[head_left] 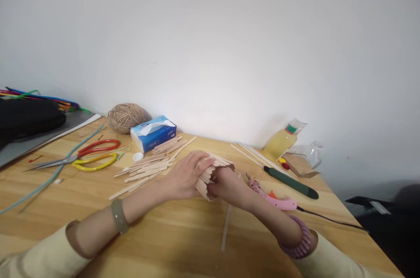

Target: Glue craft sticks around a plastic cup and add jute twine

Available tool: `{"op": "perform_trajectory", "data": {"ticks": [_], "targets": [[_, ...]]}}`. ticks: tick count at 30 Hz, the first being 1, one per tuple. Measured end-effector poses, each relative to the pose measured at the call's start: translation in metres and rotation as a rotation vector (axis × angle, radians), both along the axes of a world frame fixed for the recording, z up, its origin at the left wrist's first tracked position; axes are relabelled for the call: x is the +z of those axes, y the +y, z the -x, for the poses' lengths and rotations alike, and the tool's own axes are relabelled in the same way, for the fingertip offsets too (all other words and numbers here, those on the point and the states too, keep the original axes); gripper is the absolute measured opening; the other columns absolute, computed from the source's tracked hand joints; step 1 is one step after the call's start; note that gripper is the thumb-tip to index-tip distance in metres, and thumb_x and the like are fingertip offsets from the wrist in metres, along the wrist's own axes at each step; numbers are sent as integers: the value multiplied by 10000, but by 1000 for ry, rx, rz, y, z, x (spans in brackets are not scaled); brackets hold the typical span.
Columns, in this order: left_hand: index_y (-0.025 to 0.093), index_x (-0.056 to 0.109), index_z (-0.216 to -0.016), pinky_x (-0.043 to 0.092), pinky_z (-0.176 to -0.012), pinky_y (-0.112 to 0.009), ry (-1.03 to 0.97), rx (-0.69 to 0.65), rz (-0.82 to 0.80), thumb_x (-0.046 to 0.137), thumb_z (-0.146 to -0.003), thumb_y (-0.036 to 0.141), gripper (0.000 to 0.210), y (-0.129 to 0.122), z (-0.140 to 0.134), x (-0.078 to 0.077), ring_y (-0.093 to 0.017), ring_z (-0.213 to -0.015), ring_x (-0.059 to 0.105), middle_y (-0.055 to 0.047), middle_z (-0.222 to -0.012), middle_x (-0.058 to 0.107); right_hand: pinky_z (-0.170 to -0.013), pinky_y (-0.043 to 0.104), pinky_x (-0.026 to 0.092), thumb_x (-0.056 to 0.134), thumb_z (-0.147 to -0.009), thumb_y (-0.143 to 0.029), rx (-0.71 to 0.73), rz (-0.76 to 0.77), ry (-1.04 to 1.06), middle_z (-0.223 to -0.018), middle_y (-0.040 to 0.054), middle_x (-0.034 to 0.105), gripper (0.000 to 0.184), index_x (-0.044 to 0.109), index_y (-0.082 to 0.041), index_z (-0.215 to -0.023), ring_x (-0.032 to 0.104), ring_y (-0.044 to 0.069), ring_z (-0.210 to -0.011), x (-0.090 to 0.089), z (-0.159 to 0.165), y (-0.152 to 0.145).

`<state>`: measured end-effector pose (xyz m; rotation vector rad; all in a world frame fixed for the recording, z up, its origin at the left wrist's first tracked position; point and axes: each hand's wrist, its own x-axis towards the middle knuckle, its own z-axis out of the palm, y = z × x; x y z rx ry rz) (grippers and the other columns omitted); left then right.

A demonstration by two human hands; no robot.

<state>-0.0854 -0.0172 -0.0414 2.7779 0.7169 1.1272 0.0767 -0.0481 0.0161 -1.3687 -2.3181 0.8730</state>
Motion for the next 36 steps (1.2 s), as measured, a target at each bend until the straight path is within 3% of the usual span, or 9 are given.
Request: {"op": "perform_trajectory", "data": {"ticks": [5, 10, 13, 19, 21, 24, 28, 31, 36], "targets": [[259, 192, -1333, 385, -947, -463, -101, 150, 169, 694, -648, 383, 858, 9, 6, -5, -292, -1119, 469, -129, -1232, 444, -590, 226, 420, 608, -718, -193, -99, 116, 188, -680, -28, 584, 23, 602, -171, -717, 541, 111, -644, 35, -27, -2], [200, 134, -1368, 324, -1023, -452, -322, 256, 603, 744, -590, 382, 1005, 19, 10, -13, -291, -1212, 424, -151, -1324, 406, -494, 209, 342, 719, -608, -316, -526, 23, 598, -702, -32, 553, 270, 610, -209, -830, 478, 94, -584, 68, -91, 19], [161, 100, -1361, 297, -1044, -443, -382, 222, 762, 754, -587, 348, 1030, 25, 7, -16, -281, -1228, 410, -170, -1322, 402, -475, 221, 323, 714, -599, -343, -693, -127, 585, -658, -46, 482, 411, 646, -221, -985, 421, 92, -560, 62, -121, 35], [149, 61, -1370, 166, -1092, -487, -363, 222, 838, 770, -570, 333, 1085, 29, 7, -18, -323, -1328, 236, -212, -1404, 237, -531, 274, 384, 713, -579, -308, -885, -148, 516, -666, -3, 557, 322, 668, -137, -848, 455, 118, -570, 26, -139, 52], [170, 71, -1371, 152, -1090, -512, -367, 296, 748, 741, -615, 378, 1032, 26, 11, -14, -333, -1345, 176, -202, -1420, 175, -579, 282, 413, 706, -589, -298, -907, -158, 539, -739, 22, 595, 299, 657, -140, -838, 500, 132, -630, 23, -139, 53], [217, 201, -1339, 215, -1072, -507, -383, 381, 394, 614, -764, 367, 723, 14, 13, 1, -291, -1299, 258, -147, -1348, 281, -632, 280, 445, 708, -609, -324, -900, -173, 588, -810, 28, 615, 332, 645, -167, -894, 544, 148, -711, 29, -129, 47], [259, 262, -1336, 324, -1006, -508, -335, 266, -35, 545, -829, 286, 581, -9, -2, 31, -275, -1211, 377, -128, -1278, 393, -610, 248, 466, 734, -606, -354, -714, -33, 814, -777, -3, 621, 338, 638, -213, -898, 566, 133, -685, 40, -88, 19], [248, 165, -1400, 388, -982, -466, -219, 79, -91, 508, -857, 311, 645, -21, -18, 40, -283, -1264, 360, -170, -1358, 353, -674, 241, 475, 747, -637, -326, -446, 216, 979, -793, -17, 641, 263, 621, -216, -839, 589, 121, -715, 36, -51, -9], [218, 357, -1332, 508, -848, -292, -84, -75, -168, 426, -886, 133, 459, -26, -19, 21, -185, -1085, 563, -124, -1186, 570, -853, 360, 469, 618, -776, -362, -242, 355, 719, -949, 56, 682, 262, 623, -180, -963, 614, 207, -936, 13, -42, -36]]}}
